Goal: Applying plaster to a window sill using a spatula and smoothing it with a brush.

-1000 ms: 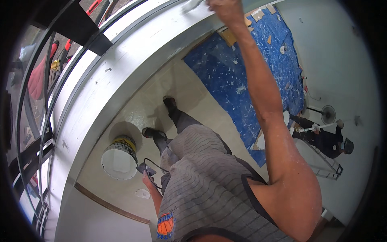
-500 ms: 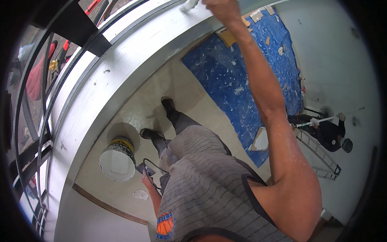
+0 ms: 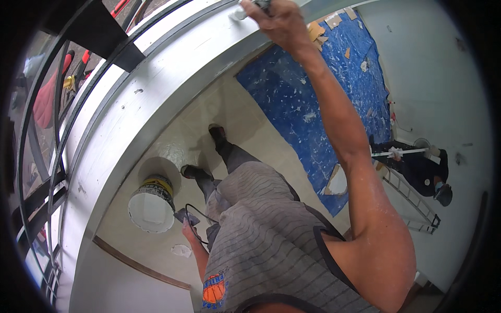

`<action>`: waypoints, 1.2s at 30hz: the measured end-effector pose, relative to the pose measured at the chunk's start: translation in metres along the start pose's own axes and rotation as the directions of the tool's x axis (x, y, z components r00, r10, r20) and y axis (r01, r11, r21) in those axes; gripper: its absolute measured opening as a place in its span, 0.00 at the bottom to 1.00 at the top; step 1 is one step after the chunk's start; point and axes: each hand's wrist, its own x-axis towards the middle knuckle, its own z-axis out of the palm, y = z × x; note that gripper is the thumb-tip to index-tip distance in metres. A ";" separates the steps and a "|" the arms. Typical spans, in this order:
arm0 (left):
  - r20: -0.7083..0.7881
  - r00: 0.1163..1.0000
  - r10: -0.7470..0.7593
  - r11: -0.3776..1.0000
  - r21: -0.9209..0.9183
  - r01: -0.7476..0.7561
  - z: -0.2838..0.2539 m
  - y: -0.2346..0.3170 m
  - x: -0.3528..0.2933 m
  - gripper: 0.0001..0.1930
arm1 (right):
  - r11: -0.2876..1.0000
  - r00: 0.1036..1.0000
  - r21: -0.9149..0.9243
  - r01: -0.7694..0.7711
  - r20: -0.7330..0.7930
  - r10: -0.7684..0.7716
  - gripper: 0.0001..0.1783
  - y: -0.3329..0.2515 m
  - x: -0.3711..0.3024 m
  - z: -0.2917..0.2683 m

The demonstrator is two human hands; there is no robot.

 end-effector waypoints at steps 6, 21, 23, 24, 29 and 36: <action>-0.013 0.999 -0.037 0.999 0.005 0.037 0.005 0.005 -0.002 0.22 | 0.952 0.952 -0.017 0.306 -0.004 -0.306 0.12 0.008 -0.014 0.014; -0.007 1.000 -0.018 0.998 0.058 0.018 0.006 0.011 -0.015 0.21 | 0.452 0.993 0.884 0.120 -0.107 -0.055 0.10 0.038 -0.004 0.010; -0.019 1.000 -0.024 1.000 0.018 0.024 0.007 0.017 -0.021 0.21 | 0.924 0.911 0.146 -0.353 -0.172 0.375 0.11 0.063 0.001 0.007; -0.039 0.999 -0.035 0.999 -0.025 0.035 0.005 0.017 -0.024 0.21 | 0.673 0.822 0.607 -0.423 -0.054 0.566 0.13 0.033 0.001 -0.006; -0.038 0.992 0.123 0.992 0.039 -0.122 -0.001 0.002 -0.025 0.22 | 0.819 0.910 0.464 -0.337 -0.062 0.410 0.14 0.056 -0.003 0.000; -0.100 0.984 0.148 0.989 0.008 -0.148 0.013 -0.009 -0.054 0.21 | 0.858 0.964 0.473 -0.199 -0.061 0.258 0.12 0.067 -0.018 -0.008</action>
